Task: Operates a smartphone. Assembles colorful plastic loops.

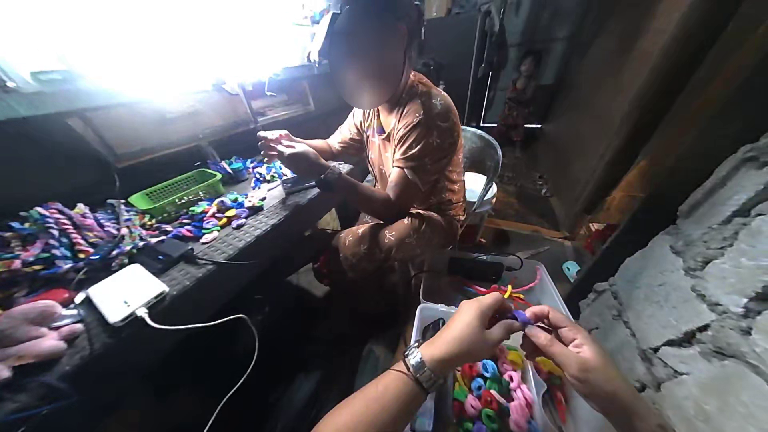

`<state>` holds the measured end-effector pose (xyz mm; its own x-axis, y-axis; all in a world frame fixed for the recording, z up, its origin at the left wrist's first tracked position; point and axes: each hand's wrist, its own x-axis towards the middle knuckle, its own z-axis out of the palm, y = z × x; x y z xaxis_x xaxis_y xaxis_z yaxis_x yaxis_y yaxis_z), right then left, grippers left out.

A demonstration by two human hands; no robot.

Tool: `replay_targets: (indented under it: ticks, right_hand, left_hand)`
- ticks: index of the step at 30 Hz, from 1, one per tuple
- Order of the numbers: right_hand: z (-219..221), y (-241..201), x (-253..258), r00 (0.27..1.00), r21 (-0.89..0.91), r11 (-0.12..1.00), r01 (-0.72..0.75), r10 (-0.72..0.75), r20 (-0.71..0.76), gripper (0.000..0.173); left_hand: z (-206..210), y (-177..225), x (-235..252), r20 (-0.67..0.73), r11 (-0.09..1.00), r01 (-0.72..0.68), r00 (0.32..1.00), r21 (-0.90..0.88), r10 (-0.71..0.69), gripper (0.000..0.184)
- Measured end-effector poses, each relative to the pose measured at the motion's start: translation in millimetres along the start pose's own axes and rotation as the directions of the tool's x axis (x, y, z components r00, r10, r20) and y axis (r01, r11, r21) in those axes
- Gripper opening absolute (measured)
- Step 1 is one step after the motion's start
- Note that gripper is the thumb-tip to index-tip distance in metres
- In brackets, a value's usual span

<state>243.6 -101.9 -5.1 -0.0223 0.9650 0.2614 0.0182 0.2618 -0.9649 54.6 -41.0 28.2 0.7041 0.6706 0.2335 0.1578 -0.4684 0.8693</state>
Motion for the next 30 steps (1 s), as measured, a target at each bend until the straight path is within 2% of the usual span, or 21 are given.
replay_targets:
  ticks: [3,7,10,12,13,15,17,18,19,22,24,26,28,30]
  right_hand:
    - [1,1,-1,0.999,0.04,0.999,0.037,-0.038,0.039,0.017]
    - [5,1,-1,0.998,0.004,0.999,0.044,-0.043,-0.051,0.015]
    - [4,3,-2,0.997,0.192,0.979,0.075,-0.07,-0.03,0.018]
    - [-1,8,-1,0.988,0.23,0.965,0.125,-0.143,0.062,0.016]
    - [-2,10,-1,0.978,0.163,0.971,0.173,-0.188,0.085,0.015]
    - [-1,15,-1,0.947,-0.165,0.933,0.32,-0.315,0.057,0.012]
    - [1,19,2,0.873,-0.583,0.695,0.421,-0.485,0.053,0.021]
    - [2,19,3,0.84,-0.699,0.582,0.416,-0.539,0.052,0.023]
    - [2,18,4,0.816,-0.758,0.515,0.4,-0.576,0.039,0.024]
    - [2,15,3,0.78,-0.774,0.49,0.401,-0.625,0.009,0.022]
    - [1,16,2,0.773,-0.74,0.498,0.452,-0.632,0.046,0.019]
    - [-1,20,2,0.766,-0.744,0.464,0.482,-0.635,0.1,0.018]
    - [-1,19,2,0.757,-0.766,0.433,0.475,-0.645,0.105,0.02]
    - [0,18,1,0.756,-0.739,0.475,0.477,-0.651,0.07,0.02]
  left_hand:
    - [2,-3,-1,-0.065,0.996,-0.076,0.995,-0.054,0.073,0.021]
    - [3,-7,-1,-0.118,0.983,-0.159,0.982,-0.095,0.147,0.019]
    - [3,-4,-2,-0.092,0.976,-0.117,0.991,-0.185,0.102,0.014]
    - [2,-2,-2,-0.093,0.945,-0.079,0.994,-0.318,0.052,0.012]
    - [1,-3,-2,-0.101,0.923,-0.086,0.994,-0.376,0.052,0.011]
    - [1,-9,-1,-0.116,0.886,-0.123,0.99,-0.447,0.079,0.015]
    - [2,-13,-1,-0.118,0.887,-0.107,0.991,-0.449,0.06,0.021]
    - [2,-13,-1,-0.125,0.906,-0.063,0.992,-0.418,0.011,0.022]
    - [2,-11,-1,-0.139,0.929,-0.003,0.989,-0.37,-0.052,0.022]
    - [1,-10,1,-0.144,0.975,0.16,0.973,-0.154,-0.182,0.026]
    - [-2,-8,0,-0.057,0.983,0.174,0.982,-0.056,-0.177,0.031]
    - [-3,-8,-1,0.044,0.993,0.093,0.995,-0.071,-0.09,0.032]
    - [-1,-10,-2,0.032,0.99,-0.037,0.999,-0.14,0.042,0.03]
    - [2,-9,-2,-0.014,0.968,-0.155,0.988,-0.195,0.155,0.03]
